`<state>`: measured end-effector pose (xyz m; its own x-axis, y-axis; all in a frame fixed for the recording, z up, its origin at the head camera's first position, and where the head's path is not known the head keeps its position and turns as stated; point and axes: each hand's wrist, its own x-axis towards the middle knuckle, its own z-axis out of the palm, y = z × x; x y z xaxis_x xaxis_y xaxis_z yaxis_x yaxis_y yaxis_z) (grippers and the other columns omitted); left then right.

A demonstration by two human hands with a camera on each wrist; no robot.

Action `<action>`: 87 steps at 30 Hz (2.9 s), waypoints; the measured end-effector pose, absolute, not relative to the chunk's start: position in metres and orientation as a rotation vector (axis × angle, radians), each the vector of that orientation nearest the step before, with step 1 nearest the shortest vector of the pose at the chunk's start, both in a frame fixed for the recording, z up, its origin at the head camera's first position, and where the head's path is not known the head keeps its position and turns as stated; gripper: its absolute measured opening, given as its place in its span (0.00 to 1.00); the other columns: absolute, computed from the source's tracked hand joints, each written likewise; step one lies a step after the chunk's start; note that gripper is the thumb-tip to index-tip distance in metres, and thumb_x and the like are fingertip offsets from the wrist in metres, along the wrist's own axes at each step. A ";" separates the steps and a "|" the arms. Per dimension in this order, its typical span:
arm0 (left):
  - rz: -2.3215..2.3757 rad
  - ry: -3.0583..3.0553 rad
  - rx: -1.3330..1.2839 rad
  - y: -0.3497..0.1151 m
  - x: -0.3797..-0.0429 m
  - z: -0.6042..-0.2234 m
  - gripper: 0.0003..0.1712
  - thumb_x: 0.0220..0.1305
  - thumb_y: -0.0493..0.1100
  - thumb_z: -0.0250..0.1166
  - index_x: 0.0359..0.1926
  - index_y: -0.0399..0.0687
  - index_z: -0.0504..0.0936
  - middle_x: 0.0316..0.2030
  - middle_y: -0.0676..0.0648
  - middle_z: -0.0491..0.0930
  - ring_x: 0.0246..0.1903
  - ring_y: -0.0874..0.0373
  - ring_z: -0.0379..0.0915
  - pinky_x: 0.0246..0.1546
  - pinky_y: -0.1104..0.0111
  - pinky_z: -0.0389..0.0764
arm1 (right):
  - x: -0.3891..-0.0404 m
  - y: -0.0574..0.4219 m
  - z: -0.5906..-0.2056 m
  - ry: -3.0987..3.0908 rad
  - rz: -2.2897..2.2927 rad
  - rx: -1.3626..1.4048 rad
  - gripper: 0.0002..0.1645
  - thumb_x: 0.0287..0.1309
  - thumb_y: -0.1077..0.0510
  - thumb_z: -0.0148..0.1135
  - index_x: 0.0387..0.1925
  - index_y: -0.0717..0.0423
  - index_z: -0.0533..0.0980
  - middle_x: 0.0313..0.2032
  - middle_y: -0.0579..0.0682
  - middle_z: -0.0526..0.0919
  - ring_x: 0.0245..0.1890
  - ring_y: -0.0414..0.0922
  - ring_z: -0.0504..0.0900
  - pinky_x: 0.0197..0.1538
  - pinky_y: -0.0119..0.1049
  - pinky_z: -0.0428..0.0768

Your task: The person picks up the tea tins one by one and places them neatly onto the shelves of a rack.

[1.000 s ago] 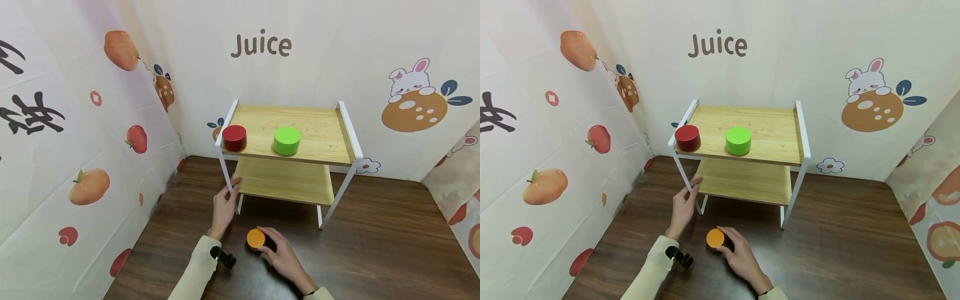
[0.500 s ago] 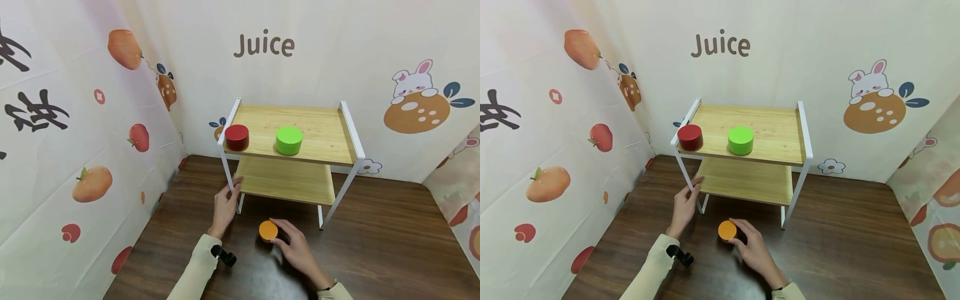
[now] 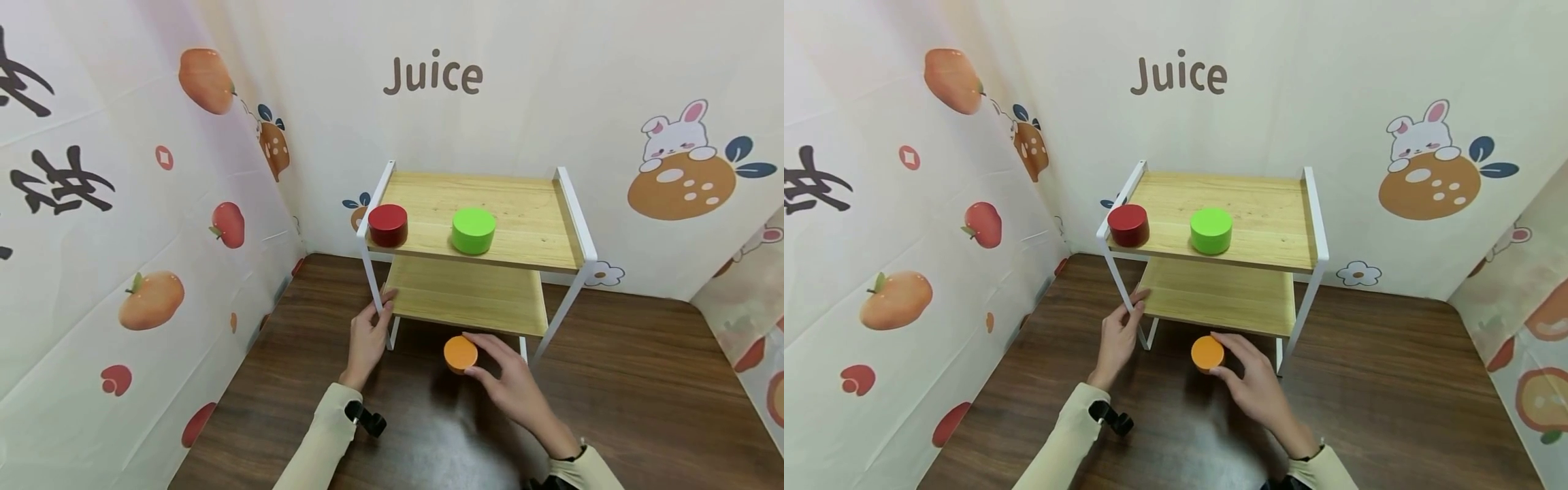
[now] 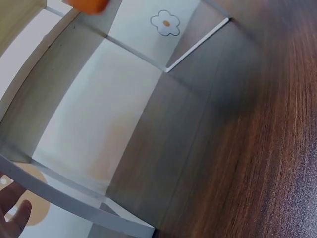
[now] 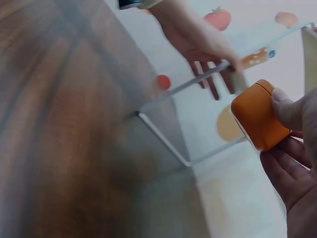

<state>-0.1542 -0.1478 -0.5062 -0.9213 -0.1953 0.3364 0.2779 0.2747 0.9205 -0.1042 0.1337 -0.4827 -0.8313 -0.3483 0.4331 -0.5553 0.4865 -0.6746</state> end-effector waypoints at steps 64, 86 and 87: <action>-1.492 -2.228 -0.078 -0.149 -0.155 -0.509 0.17 0.81 0.52 0.60 0.62 0.59 0.88 0.69 0.53 0.79 0.68 0.53 0.77 0.63 0.49 0.80 | -0.130 0.196 -0.312 -1.966 1.082 0.753 0.43 0.67 0.33 0.66 0.64 0.65 0.81 0.59 0.53 0.86 0.59 0.31 0.81 0.63 0.22 0.74; -1.448 -2.259 -0.060 -0.149 -0.152 -0.510 0.17 0.80 0.53 0.61 0.62 0.61 0.88 0.68 0.53 0.80 0.66 0.51 0.79 0.65 0.48 0.80 | -0.153 0.194 -0.313 -2.101 1.146 0.579 0.45 0.52 0.79 0.74 0.71 0.55 0.76 0.63 0.60 0.83 0.64 0.26 0.74 0.66 0.20 0.68; -1.448 -2.259 -0.061 -0.149 -0.152 -0.510 0.17 0.80 0.53 0.61 0.62 0.61 0.88 0.68 0.53 0.80 0.66 0.52 0.80 0.64 0.48 0.80 | -0.153 0.194 -0.312 -2.114 1.143 0.566 0.44 0.53 0.78 0.74 0.71 0.54 0.76 0.64 0.60 0.82 0.65 0.26 0.73 0.66 0.20 0.67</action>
<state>-0.1523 -0.1485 -0.5102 -0.8960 -0.2025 0.3952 0.2745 0.4469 0.8514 -0.1531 0.1942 -0.3119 -0.6885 -0.0615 0.7226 -0.6385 0.5240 -0.5637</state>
